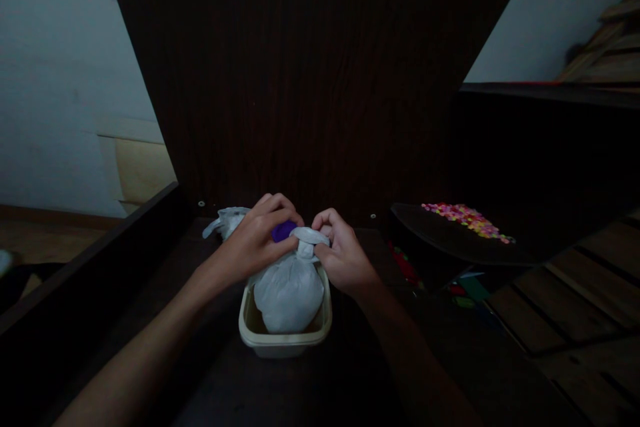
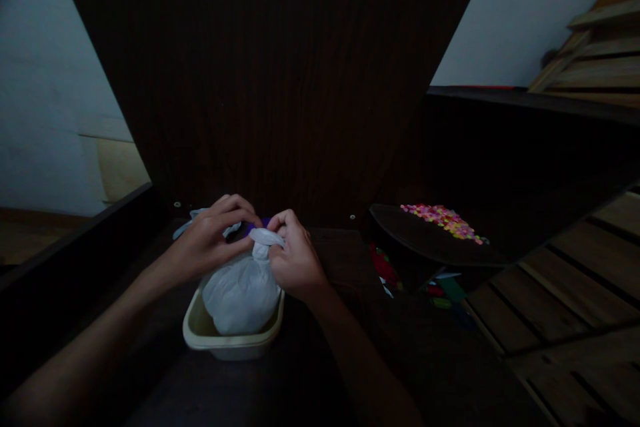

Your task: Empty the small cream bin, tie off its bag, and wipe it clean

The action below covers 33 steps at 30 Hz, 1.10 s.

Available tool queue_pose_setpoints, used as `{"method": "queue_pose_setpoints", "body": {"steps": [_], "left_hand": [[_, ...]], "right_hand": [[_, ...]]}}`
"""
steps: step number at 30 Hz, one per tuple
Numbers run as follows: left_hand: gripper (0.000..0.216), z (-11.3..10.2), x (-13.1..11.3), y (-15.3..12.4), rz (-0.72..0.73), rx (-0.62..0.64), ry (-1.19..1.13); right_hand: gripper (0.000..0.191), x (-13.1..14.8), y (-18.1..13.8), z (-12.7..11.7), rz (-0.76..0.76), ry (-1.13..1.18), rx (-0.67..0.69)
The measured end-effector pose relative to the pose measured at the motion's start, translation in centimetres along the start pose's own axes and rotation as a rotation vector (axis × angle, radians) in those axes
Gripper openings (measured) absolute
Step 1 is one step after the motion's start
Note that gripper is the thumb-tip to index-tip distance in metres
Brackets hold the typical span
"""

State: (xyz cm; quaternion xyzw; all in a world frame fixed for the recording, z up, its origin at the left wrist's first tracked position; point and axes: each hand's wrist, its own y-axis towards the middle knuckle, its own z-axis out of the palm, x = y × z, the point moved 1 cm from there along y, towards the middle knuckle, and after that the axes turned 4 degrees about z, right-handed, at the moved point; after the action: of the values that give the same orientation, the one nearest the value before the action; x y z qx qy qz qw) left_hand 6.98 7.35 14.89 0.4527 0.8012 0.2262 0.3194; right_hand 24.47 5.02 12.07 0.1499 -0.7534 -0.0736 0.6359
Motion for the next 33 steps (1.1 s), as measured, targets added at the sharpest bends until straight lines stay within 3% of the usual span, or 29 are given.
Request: {"method": "queue_pose_setpoints", "body": {"steps": [7,12,18,27,33], "left_hand": [[0.013,-0.3,0.1,0.1,-0.032,0.041,-0.025],[0.013,-0.5,0.4,0.2,-0.081,0.075,-0.171],[0.015,-0.7,0.5,0.2,-0.077,0.104,-0.289],[0.015,-1.2,0.3,0.1,-0.073,0.205,-0.385],[0.013,-1.4,0.7,0.0,-0.08,0.203,-0.31]], "right_hand": [[0.025,0.6,0.0,0.1,-0.011,-0.006,0.049],[0.026,1.4,-0.2,-0.9,-0.121,-0.159,-0.076],[0.019,1.6,-0.3,-1.7,0.034,-0.275,-0.016],[0.023,1.1,0.1,-1.3,0.034,0.025,0.026],[0.028,1.5,0.2,-1.4,0.066,0.125,0.025]]}}
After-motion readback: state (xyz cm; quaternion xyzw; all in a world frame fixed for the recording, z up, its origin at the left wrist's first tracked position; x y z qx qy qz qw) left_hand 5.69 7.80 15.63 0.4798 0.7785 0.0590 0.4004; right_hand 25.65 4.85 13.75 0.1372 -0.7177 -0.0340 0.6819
